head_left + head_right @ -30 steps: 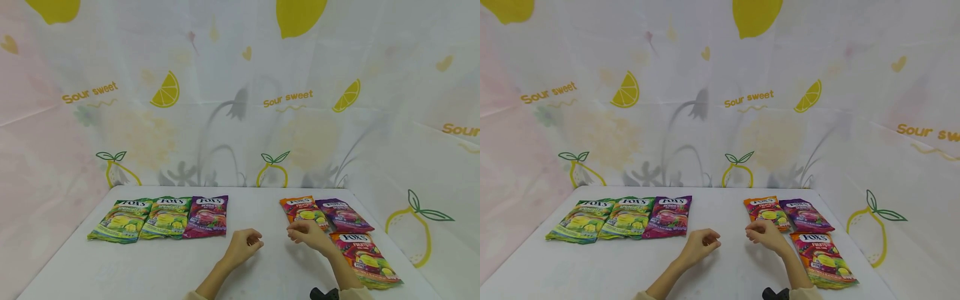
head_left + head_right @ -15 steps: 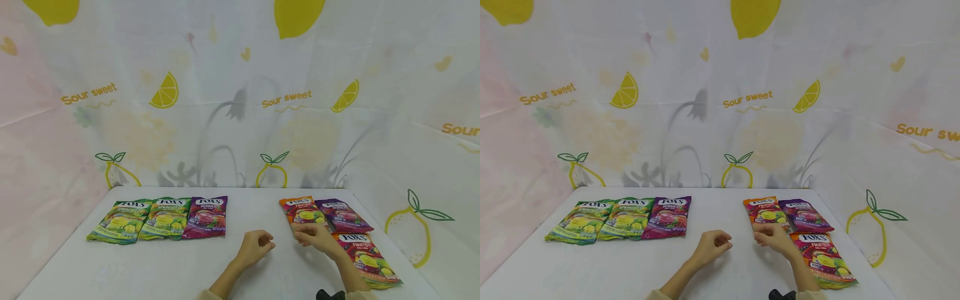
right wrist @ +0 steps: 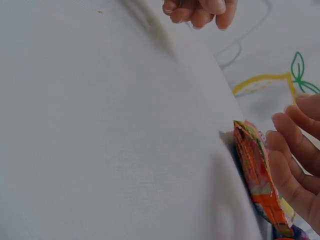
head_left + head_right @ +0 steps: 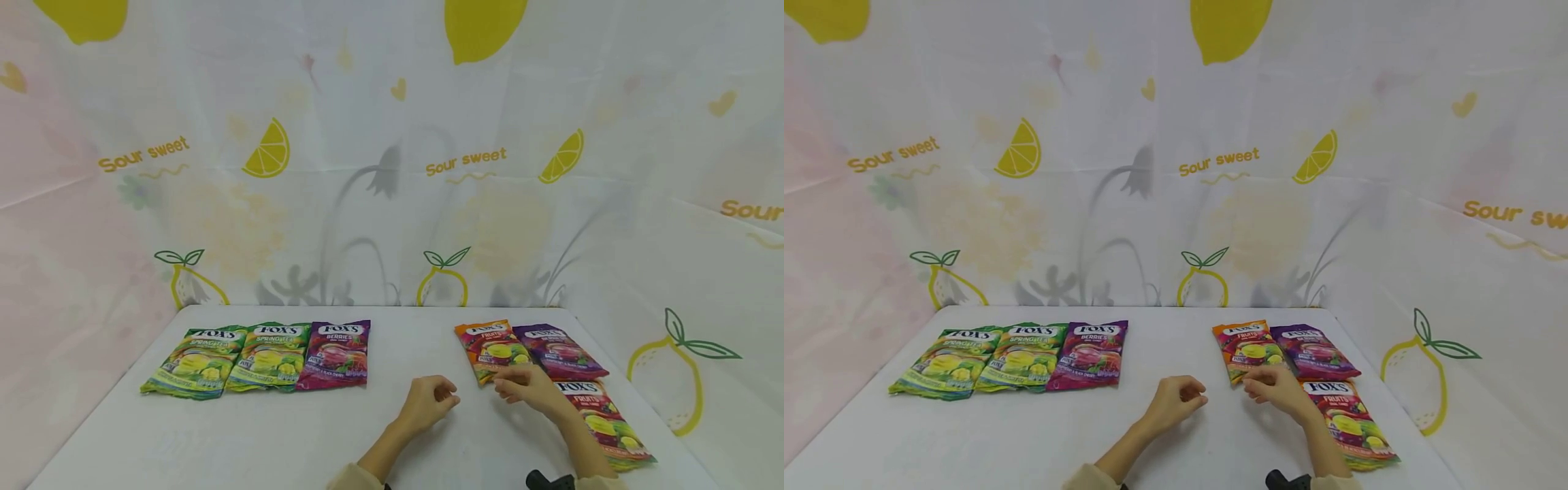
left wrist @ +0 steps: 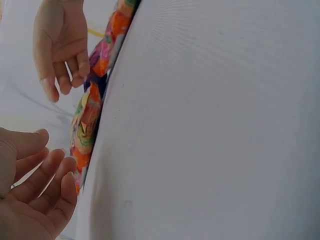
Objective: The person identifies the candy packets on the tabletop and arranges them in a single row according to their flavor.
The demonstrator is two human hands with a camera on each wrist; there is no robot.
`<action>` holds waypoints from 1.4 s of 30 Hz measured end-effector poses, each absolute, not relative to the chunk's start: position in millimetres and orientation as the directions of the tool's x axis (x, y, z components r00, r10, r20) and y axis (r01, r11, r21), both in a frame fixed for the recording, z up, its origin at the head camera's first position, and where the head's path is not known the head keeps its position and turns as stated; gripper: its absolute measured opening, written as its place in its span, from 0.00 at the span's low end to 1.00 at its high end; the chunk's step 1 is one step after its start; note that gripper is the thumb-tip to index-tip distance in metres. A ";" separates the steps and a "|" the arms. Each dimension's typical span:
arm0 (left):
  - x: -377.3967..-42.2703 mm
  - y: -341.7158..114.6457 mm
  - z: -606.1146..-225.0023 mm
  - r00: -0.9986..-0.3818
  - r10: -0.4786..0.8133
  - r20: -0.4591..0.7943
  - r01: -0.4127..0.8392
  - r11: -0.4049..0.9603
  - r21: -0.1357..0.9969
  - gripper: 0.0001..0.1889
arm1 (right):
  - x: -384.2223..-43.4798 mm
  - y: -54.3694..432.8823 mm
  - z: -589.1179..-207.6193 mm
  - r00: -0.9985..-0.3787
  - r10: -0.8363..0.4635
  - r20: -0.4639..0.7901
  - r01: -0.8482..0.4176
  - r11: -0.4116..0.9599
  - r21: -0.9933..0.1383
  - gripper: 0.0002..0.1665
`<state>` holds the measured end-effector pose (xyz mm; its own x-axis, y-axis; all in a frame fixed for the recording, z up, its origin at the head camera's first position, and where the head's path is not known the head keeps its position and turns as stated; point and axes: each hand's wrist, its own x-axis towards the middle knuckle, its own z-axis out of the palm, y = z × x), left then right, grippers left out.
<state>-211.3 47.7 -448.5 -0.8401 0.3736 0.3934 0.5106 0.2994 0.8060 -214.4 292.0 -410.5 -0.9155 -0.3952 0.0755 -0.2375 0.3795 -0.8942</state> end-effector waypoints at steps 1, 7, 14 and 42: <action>-211.8 49.6 -448.6 -0.841 0.376 0.390 0.509 0.301 0.807 0.05 | -214.3 293.3 -409.6 -0.920 -0.386 0.072 -0.232 0.386 -0.893 0.20; -215.1 60.5 -449.2 -0.847 0.385 0.367 0.494 0.316 0.810 0.06 | -212.9 303.1 -405.8 -0.947 -0.318 0.045 -0.183 0.419 -0.889 0.23; -218.7 69.6 -449.8 -0.857 0.371 0.358 0.484 0.341 0.806 0.06 | -216.1 321.1 -409.5 -0.969 -0.247 0.022 -0.131 0.436 -0.890 0.24; -228.8 125.3 -432.8 -0.852 0.454 0.262 0.484 0.489 0.726 0.08 | -223.4 364.4 -405.6 -0.994 -0.096 -0.046 -0.005 0.473 -0.881 0.26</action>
